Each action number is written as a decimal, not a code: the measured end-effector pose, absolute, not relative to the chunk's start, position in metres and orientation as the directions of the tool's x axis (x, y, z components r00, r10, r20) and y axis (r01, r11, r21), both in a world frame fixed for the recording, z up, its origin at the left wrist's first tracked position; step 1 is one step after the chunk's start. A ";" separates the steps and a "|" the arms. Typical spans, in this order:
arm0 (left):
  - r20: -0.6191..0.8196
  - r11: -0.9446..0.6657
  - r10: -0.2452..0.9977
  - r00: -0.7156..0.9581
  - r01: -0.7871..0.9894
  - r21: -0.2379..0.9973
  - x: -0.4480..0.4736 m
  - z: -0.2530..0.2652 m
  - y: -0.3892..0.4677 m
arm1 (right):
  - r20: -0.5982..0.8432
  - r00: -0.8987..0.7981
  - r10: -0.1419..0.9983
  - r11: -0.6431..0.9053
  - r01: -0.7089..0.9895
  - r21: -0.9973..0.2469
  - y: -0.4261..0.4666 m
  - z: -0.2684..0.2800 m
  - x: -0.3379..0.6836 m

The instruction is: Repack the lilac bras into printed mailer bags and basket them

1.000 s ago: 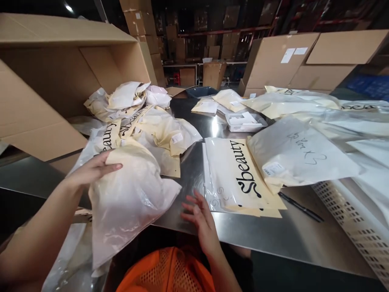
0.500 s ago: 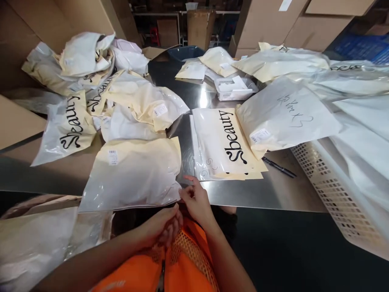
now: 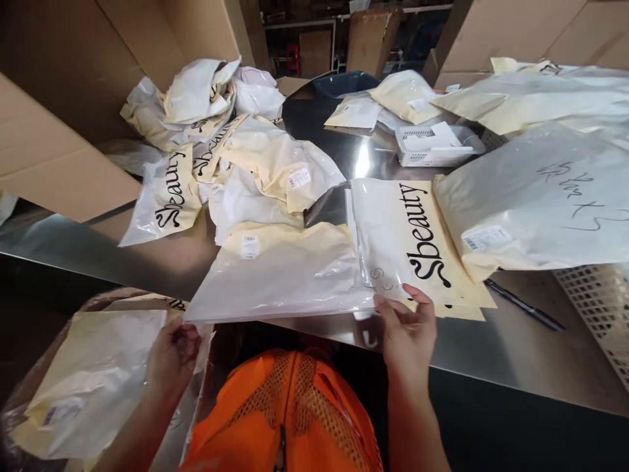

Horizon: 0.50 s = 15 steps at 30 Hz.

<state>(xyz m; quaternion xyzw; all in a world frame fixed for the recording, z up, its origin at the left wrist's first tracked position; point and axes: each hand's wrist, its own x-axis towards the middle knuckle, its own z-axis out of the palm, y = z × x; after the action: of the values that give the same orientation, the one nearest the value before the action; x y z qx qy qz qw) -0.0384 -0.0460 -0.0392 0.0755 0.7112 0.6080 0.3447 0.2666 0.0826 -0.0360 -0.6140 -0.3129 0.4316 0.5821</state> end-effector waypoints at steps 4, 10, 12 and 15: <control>0.109 0.273 0.417 -0.902 0.239 0.932 -0.062 -0.038 -0.059 | -0.290 0.256 0.922 -0.260 -0.144 -0.955 0.079 -0.042 0.257; 0.323 -0.130 0.941 0.104 0.990 0.061 -0.021 -0.016 -0.028 | -0.254 0.155 0.955 -0.245 -0.079 -0.966 0.068 -0.038 0.236; 0.113 -0.267 0.957 0.265 0.964 -0.002 -0.011 -0.006 -0.012 | -0.184 0.179 0.967 -0.184 -0.015 -0.983 0.072 -0.037 0.235; -0.061 -0.312 0.947 0.316 0.948 0.068 -0.010 0.015 0.012 | -0.056 0.209 0.976 -0.088 0.149 -0.985 0.080 -0.036 0.239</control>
<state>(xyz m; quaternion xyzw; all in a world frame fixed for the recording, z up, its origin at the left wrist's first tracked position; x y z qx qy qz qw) -0.0099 0.0123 0.0153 0.8100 0.5847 -0.0047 0.0456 0.2390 0.0801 -0.0360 -0.6045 -0.4654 0.4227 0.4891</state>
